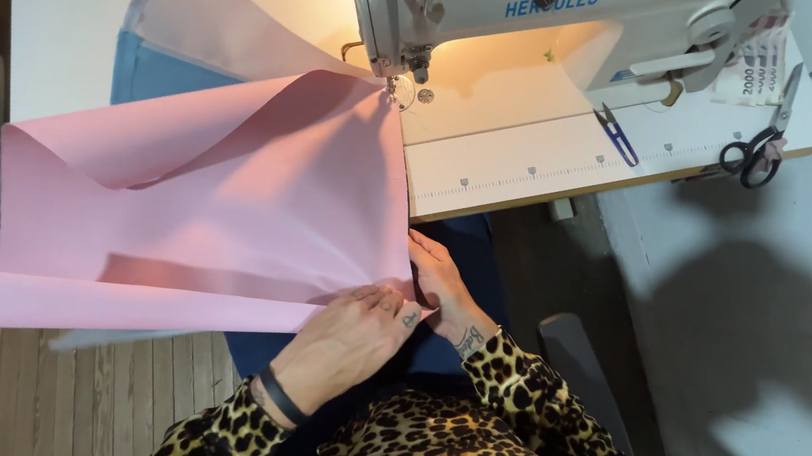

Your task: Sewing together multiple pieces of colorful synthetic material using an industrial sewing machine.

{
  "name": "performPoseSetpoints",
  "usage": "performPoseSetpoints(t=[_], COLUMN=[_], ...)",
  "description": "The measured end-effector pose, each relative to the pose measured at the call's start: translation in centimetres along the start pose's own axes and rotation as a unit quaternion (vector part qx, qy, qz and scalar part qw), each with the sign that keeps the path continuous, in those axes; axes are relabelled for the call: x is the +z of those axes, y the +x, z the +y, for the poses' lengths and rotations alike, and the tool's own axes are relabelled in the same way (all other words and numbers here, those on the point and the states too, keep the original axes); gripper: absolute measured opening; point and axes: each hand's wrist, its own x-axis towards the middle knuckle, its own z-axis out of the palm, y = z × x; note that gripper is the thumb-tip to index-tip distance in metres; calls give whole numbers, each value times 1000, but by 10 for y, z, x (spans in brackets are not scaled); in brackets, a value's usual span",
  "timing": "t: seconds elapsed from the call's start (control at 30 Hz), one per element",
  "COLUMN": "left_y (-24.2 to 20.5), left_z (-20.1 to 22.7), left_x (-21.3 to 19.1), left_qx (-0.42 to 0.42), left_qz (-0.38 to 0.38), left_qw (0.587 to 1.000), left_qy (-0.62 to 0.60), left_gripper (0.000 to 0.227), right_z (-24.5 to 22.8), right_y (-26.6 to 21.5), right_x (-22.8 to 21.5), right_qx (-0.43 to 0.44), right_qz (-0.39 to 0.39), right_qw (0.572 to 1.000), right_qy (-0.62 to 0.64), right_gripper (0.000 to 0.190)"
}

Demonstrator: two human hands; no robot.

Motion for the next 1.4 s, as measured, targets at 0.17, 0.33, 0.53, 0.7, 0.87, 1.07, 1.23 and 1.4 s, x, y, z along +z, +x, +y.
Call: performPoseSetpoints(t=[0.17,0.33,0.53,0.7,0.87,1.07,1.23,1.4], left_y=[3,1,20,54,101,64,-2,-14], left_z=[-1,2,-11,-109,-205,-406,-353,-379], left_x=[4,6,-57,-111,-149,-123,-204,-143], left_qx=[-7,-4,14,91,-122,-229,-477,-375], left_qz=[-1,-34,-69,109,-108,-242,-301,32], left_qw=[1000,999,996,910,952,943,766,785], left_qy=[4,33,-46,390,259,-11,-309,-491], left_gripper=[13,13,24,17,52,70,69,80], right_z=[-9,34,30,32,7,59,3,67], right_y=[-9,20,21,25,5,41,7,23], right_x=[11,-25,-28,-32,-5,-89,-25,-59], right_qx=[29,-53,-78,-142,-121,-57,57,61], right_qz=[37,29,-13,19,43,66,2,-43], right_qw=[999,998,994,982,977,981,994,992], right_qy=[5,-10,-70,-126,-171,-174,98,99], right_gripper=[40,33,31,35,31,36,40,39])
